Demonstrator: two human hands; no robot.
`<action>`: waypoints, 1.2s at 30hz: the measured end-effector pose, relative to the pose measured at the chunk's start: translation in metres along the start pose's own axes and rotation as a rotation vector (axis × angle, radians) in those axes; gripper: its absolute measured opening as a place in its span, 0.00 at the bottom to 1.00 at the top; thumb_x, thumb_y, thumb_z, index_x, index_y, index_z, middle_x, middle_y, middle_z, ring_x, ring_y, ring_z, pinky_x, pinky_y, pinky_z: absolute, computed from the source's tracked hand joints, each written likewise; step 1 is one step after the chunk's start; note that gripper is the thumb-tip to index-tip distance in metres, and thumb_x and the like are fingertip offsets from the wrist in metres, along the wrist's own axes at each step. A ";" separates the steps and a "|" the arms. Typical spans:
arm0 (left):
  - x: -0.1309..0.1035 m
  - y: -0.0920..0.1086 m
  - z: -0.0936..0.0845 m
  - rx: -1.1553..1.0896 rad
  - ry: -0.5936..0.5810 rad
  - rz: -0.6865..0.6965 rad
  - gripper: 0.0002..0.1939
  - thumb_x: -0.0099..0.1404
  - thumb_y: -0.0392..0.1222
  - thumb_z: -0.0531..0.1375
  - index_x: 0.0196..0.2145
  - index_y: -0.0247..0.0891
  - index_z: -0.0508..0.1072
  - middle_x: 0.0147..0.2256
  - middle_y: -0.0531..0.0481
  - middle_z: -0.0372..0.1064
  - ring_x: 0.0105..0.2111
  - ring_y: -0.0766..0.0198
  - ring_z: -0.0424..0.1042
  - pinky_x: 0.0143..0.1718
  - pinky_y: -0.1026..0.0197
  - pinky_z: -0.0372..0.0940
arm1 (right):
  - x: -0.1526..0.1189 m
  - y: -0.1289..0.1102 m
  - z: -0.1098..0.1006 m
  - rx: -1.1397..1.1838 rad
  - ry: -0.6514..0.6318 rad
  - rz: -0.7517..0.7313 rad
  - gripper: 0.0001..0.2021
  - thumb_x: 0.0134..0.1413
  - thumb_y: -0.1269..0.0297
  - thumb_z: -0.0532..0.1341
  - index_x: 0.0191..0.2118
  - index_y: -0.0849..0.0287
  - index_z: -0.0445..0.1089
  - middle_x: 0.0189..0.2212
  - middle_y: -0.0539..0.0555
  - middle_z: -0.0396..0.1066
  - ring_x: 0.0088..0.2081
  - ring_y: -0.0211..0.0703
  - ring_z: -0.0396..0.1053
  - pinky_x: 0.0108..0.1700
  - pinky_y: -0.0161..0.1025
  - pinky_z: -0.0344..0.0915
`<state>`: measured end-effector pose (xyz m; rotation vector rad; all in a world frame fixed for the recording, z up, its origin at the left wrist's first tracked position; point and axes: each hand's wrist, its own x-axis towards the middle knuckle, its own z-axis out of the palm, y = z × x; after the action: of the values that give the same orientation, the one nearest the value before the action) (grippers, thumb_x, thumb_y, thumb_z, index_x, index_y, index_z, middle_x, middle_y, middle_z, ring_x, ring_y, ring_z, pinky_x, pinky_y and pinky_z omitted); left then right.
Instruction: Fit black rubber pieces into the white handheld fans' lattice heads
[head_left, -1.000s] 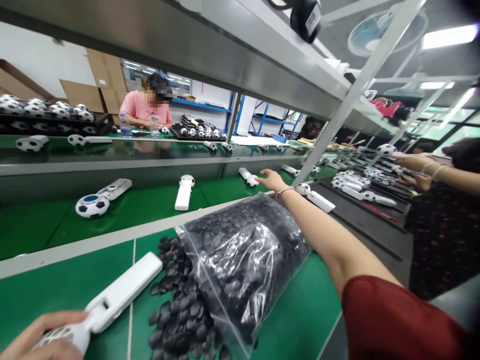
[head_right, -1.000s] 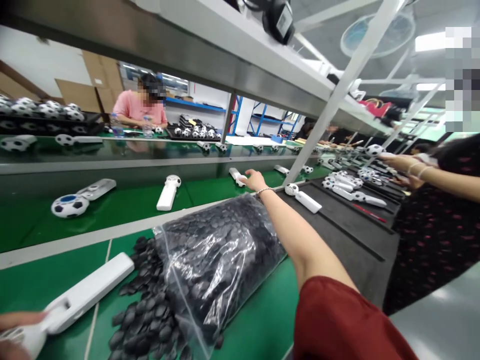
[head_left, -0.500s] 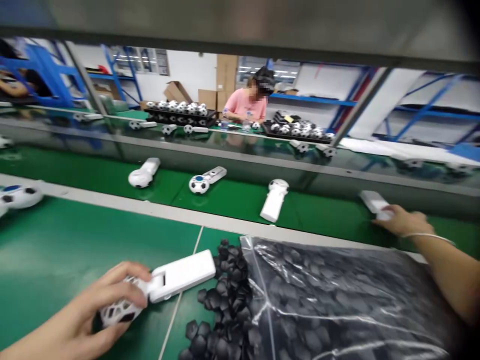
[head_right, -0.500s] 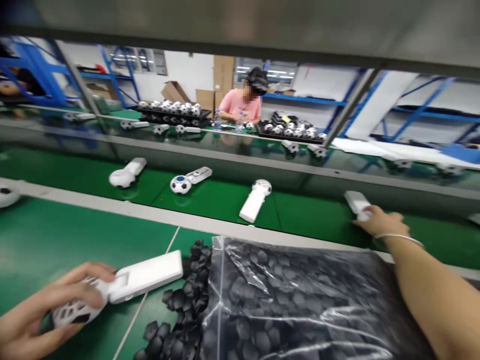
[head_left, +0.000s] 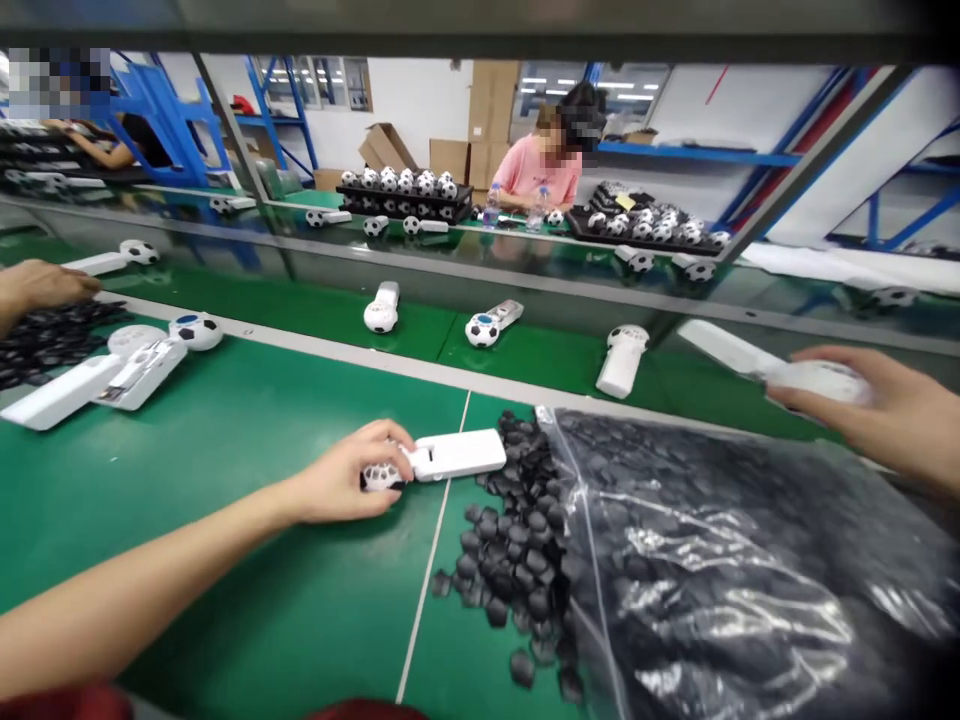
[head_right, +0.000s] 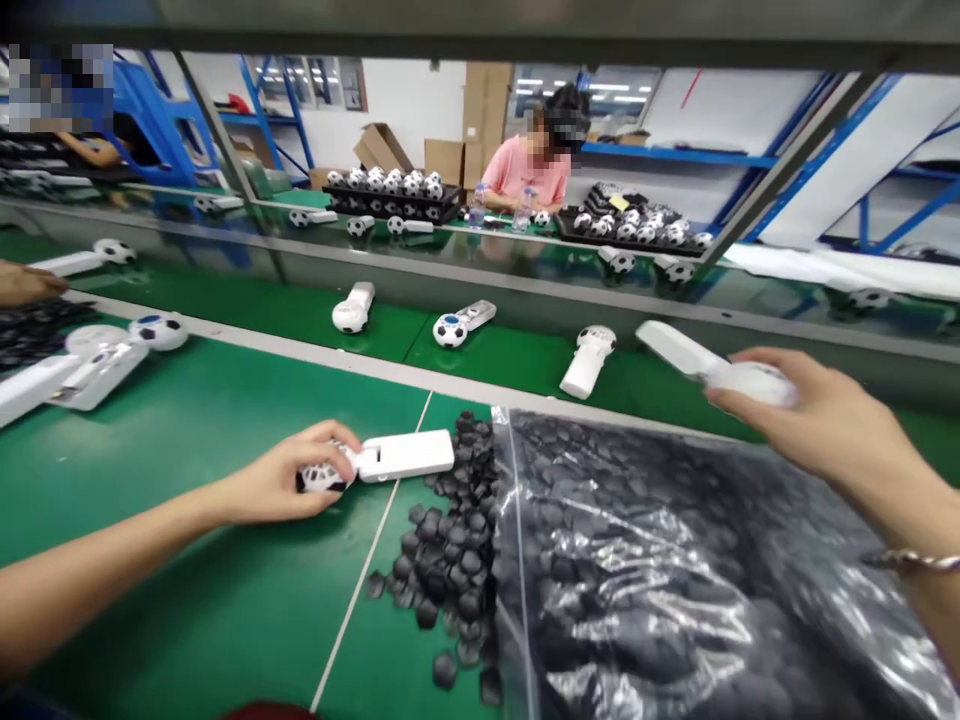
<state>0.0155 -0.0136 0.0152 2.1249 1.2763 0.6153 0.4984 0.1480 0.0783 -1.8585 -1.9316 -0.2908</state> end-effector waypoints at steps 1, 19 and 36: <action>-0.003 -0.001 -0.002 -0.013 -0.015 0.012 0.11 0.51 0.29 0.55 0.32 0.39 0.70 0.43 0.49 0.59 0.43 0.62 0.63 0.48 0.59 0.58 | -0.016 -0.029 -0.009 -0.027 -0.071 -0.024 0.22 0.35 0.52 0.66 0.40 0.55 0.71 0.24 0.57 0.68 0.22 0.43 0.63 0.24 0.41 0.58; -0.078 -0.044 -0.037 -0.066 -0.033 0.133 0.19 0.52 0.36 0.60 0.43 0.38 0.63 0.44 0.47 0.62 0.44 0.60 0.64 0.48 0.57 0.58 | -0.143 -0.323 0.064 0.224 -0.100 -0.449 0.20 0.48 0.61 0.60 0.49 0.58 0.64 0.48 0.64 0.59 0.50 0.60 0.56 0.46 0.55 0.59; -0.082 -0.051 -0.036 -0.109 -0.038 0.120 0.29 0.50 0.41 0.64 0.49 0.41 0.59 0.48 0.49 0.61 0.49 0.58 0.61 0.51 0.56 0.57 | -0.219 -0.368 0.047 0.687 -0.184 -0.896 0.06 0.55 0.72 0.55 0.37 0.60 0.67 0.31 0.53 0.70 0.32 0.40 0.63 0.35 0.39 0.61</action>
<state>-0.0757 -0.0589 -0.0010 2.1238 1.0758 0.6764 0.1278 -0.0543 -0.0066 -0.5479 -2.4597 0.2744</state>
